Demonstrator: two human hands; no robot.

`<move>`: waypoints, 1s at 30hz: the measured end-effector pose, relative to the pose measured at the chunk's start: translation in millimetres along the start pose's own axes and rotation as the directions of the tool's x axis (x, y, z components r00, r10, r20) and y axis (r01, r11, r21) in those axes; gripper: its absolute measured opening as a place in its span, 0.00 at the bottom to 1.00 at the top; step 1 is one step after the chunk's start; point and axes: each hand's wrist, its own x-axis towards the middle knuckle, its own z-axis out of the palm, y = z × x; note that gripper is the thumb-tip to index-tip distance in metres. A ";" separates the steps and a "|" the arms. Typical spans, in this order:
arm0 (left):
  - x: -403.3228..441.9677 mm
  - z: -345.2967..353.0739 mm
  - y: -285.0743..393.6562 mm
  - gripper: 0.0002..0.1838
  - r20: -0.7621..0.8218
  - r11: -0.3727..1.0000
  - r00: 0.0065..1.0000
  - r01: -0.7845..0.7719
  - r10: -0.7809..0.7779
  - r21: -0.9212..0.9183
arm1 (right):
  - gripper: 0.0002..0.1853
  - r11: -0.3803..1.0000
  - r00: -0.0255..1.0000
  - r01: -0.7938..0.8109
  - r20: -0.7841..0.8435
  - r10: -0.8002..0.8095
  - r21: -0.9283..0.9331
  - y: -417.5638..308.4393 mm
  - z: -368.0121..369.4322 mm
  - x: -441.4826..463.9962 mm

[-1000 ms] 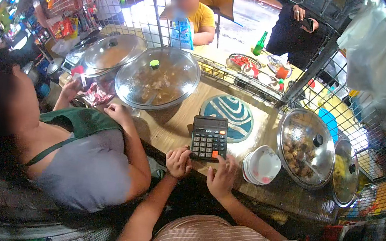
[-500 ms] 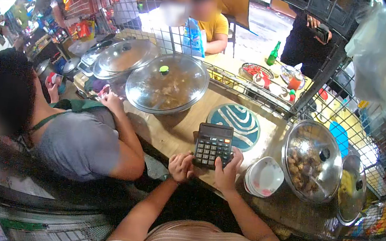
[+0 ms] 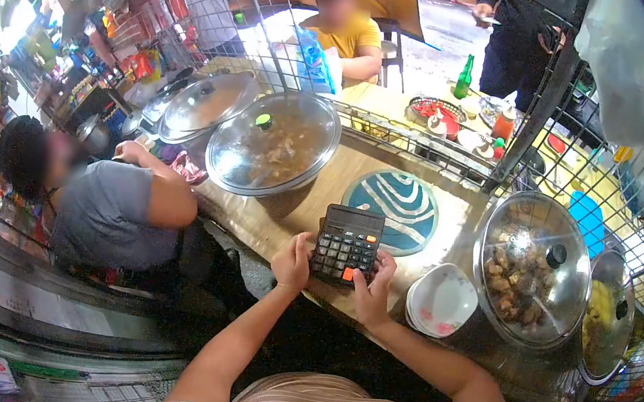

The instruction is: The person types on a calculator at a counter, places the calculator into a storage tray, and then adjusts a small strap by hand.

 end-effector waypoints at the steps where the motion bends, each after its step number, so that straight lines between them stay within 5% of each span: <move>1: -0.4 -4.0 6.6 0.21 0.028 0.997 0.997 0.074 -0.074 -0.007 | 0.30 0.991 0.999 -0.044 0.006 0.043 0.127 -0.5 0.7 0.5; 3: 2.4 -6.0 11.8 0.25 0.044 0.989 0.988 0.146 -0.146 -0.002 | 0.30 0.960 0.996 -0.087 0.025 0.083 0.266 -3.8 1.2 3.3; 5: 5.4 -6.0 11.3 0.29 0.088 0.975 0.972 0.218 -0.220 0.032 | 0.30 0.856 0.956 -0.290 0.090 0.279 0.427 -11.2 1.1 3.5; 8: 5.1 -6.0 21.4 0.30 0.088 0.947 0.943 0.320 -0.322 0.031 | 0.32 0.895 0.966 -0.255 0.060 0.250 0.365 4.2 7.0 0.0; 18: -5.6 -2.5 10.4 0.25 -0.009 0.987 0.989 0.145 -0.146 -0.074 | 0.40 0.937 0.960 -0.277 0.094 0.263 0.211 8.5 3.9 -3.4; 25: -7.8 -4.5 14.8 0.25 -0.059 0.993 0.997 0.064 -0.058 0.102 | 0.39 0.910 0.954 -0.300 0.117 0.278 0.285 14.1 4.1 -5.2; 28: -7.6 -5.7 12.1 0.25 -0.028 0.985 0.999 0.036 -0.032 0.166 | 0.37 0.967 0.972 -0.211 0.134 0.192 0.142 15.8 2.7 -4.5; 30: -6.8 -4.0 9.5 0.26 -0.017 0.982 0.999 0.033 -0.030 0.186 | 0.37 0.941 0.954 -0.291 0.131 0.271 0.171 16.1 2.4 -3.8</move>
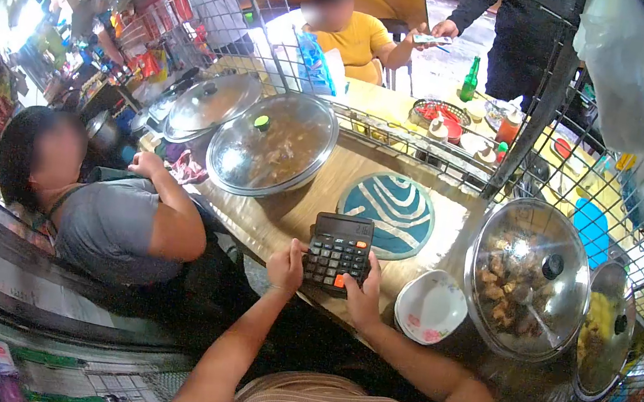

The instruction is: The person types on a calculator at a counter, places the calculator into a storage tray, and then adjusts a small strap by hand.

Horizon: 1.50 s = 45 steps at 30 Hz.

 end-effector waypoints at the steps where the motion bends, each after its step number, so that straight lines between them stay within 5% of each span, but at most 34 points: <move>1: 0.1 0.9 -0.8 0.26 -0.012 1.000 1.000 -0.018 0.018 -0.007 | 0.37 1.000 1.000 0.001 0.005 -0.001 -0.004 0.5 -0.1 0.1; 10: -0.4 1.9 -1.1 0.24 -0.024 0.999 0.999 -0.046 0.046 0.008 | 0.36 0.998 0.998 0.063 -0.007 -0.063 0.017 12.6 1.5 2.0; 16: 0.1 2.5 -0.8 0.23 -0.024 0.999 0.999 -0.045 0.045 0.002 | 0.36 0.999 1.000 0.008 -0.004 -0.008 0.045 11.7 0.6 1.7; 18: 0.8 2.9 -0.1 0.23 -0.019 0.999 0.999 -0.039 0.039 0.018 | 0.39 0.980 0.999 -0.043 0.021 0.039 0.195 6.6 -0.6 2.8; 21: 0.5 6.3 -3.9 0.23 -0.074 0.996 0.993 -0.091 0.090 -0.021 | 0.35 0.997 1.000 -0.024 -0.009 0.024 0.078 -6.1 -0.1 1.1; 30: 1.1 7.6 -13.4 0.25 -0.044 0.989 0.992 -0.113 0.117 0.099 | 0.38 0.982 0.991 -0.132 0.016 0.131 0.138 -8.5 -1.7 -0.4; 38: 2.8 8.9 -17.1 0.28 0.030 0.999 0.999 0.012 -0.013 0.034 | 0.37 0.963 0.987 -0.159 0.013 0.160 0.219 -24.5 -0.3 -2.7; 42: 12.6 -0.2 5.9 0.31 0.293 0.979 0.939 0.145 -0.181 0.141 | 0.36 0.936 0.966 -0.246 -0.019 0.259 0.251 -48.6 -6.3 -3.9; 45: 13.4 -0.8 16.7 0.34 0.325 0.961 0.909 0.213 -0.261 0.176 | 0.35 0.949 0.978 -0.181 -0.053 0.201 0.257 -22.6 -4.0 -1.9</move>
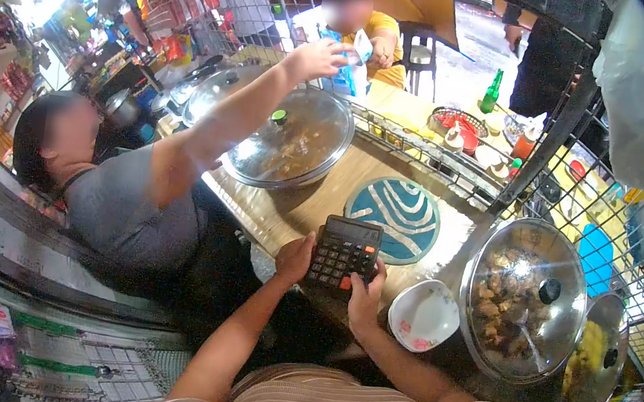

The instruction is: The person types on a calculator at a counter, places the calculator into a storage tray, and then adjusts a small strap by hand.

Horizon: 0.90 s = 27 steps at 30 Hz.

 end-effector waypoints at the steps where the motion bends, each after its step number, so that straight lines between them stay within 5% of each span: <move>1: 1.5 0.5 -3.5 0.35 0.004 0.999 0.999 0.039 -0.039 -0.002 | 0.35 0.999 1.000 -0.026 -0.007 0.026 0.020 2.4 -0.8 0.8; 2: 6.2 -0.1 -8.7 0.37 0.063 0.999 0.997 0.047 -0.047 0.003 | 0.34 0.999 0.999 0.043 -0.010 -0.043 -0.003 11.6 -1.7 2.7; 3: 7.8 2.2 -12.5 0.37 0.035 0.998 0.999 0.031 -0.029 -0.059 | 0.34 0.983 0.999 -0.039 0.026 0.035 0.182 -2.5 1.6 -0.6; 5: 12.2 4.1 -21.0 0.36 0.083 0.993 0.996 0.054 -0.045 -0.105 | 0.33 0.996 0.997 -0.068 0.027 0.067 0.053 -20.9 2.3 -0.5; 6: 14.9 18.9 -40.8 0.34 -0.049 0.996 0.995 -0.084 0.083 -0.033 | 0.34 0.992 0.996 -0.079 0.057 0.074 0.097 -12.4 -0.5 2.7; 7: -0.6 3.6 -14.0 0.34 -0.028 0.998 1.000 -0.009 0.007 -0.064 | 0.34 0.991 0.996 -0.053 0.070 0.045 0.120 -12.9 0.1 2.4; 8: 4.4 8.4 -26.3 0.32 -0.023 0.994 0.994 -0.105 0.105 0.001 | 0.35 0.994 0.997 -0.005 0.073 -0.003 0.105 -12.5 0.4 2.5; 11: -11.8 2.4 -7.7 0.24 -0.144 0.983 0.977 -0.171 0.159 -0.068 | 0.39 0.858 0.934 0.340 0.029 -0.357 -0.385 -16.1 -1.6 2.4; 17: -17.8 12.7 -8.2 0.19 -0.339 0.927 0.876 -0.375 0.343 -0.032 | 0.39 0.793 0.917 0.380 0.081 -0.391 -0.477 -31.0 -1.7 1.1; 22: -15.6 16.6 -11.3 0.21 -0.325 0.931 0.878 -0.366 0.352 0.019 | 0.19 0.607 0.858 0.488 0.217 -0.465 -0.628 -41.5 -11.8 -12.4; 27: -14.3 18.5 -13.4 0.22 -0.352 0.925 0.876 -0.374 0.331 -0.061 | 0.16 0.402 0.809 0.535 0.312 -0.498 -0.743 -35.5 -22.7 -26.0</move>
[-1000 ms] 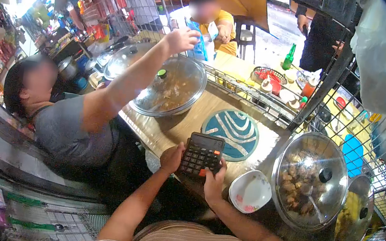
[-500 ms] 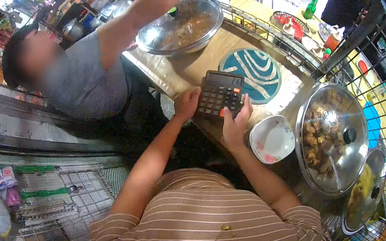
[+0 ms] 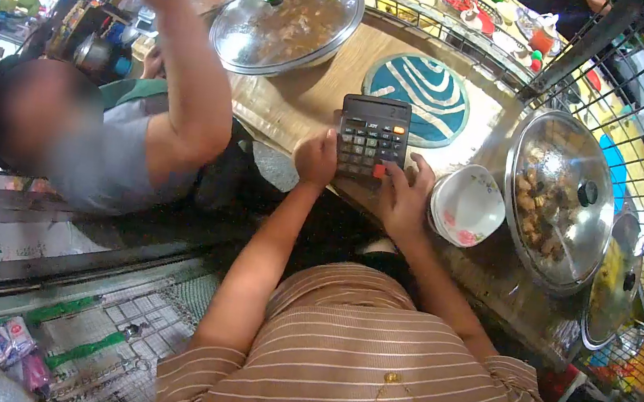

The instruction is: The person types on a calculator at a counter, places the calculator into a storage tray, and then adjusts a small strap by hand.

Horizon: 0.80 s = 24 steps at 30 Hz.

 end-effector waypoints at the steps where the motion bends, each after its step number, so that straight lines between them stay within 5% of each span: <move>1: 0.3 -1.6 0.3 0.21 0.025 0.999 1.000 0.002 -0.003 0.047 | 0.15 1.000 1.000 0.027 -0.005 -0.027 -0.007 -0.6 -0.3 -0.7; 3: 0.5 -2.1 0.8 0.21 0.050 0.996 0.999 0.001 -0.006 0.092 | 0.15 0.999 0.999 0.038 0.007 -0.037 -0.028 -5.4 -2.9 0.7; 6: 2.2 -1.3 3.7 0.18 -0.076 0.990 0.995 -0.080 0.071 -0.120 | 0.16 0.995 0.998 0.058 0.010 -0.058 -0.085 -9.1 -1.4 2.4; 9: 0.2 -6.9 5.6 0.16 -0.006 0.996 0.996 -0.083 0.083 0.036 | 0.15 0.979 0.996 0.092 0.013 -0.092 -0.183 -5.7 0.8 2.4; 24: 0.4 -1.3 -2.5 0.15 -0.020 0.992 0.992 -0.128 0.128 0.022 | 0.11 0.950 0.981 0.188 0.096 -0.168 -0.251 -44.0 23.5 12.9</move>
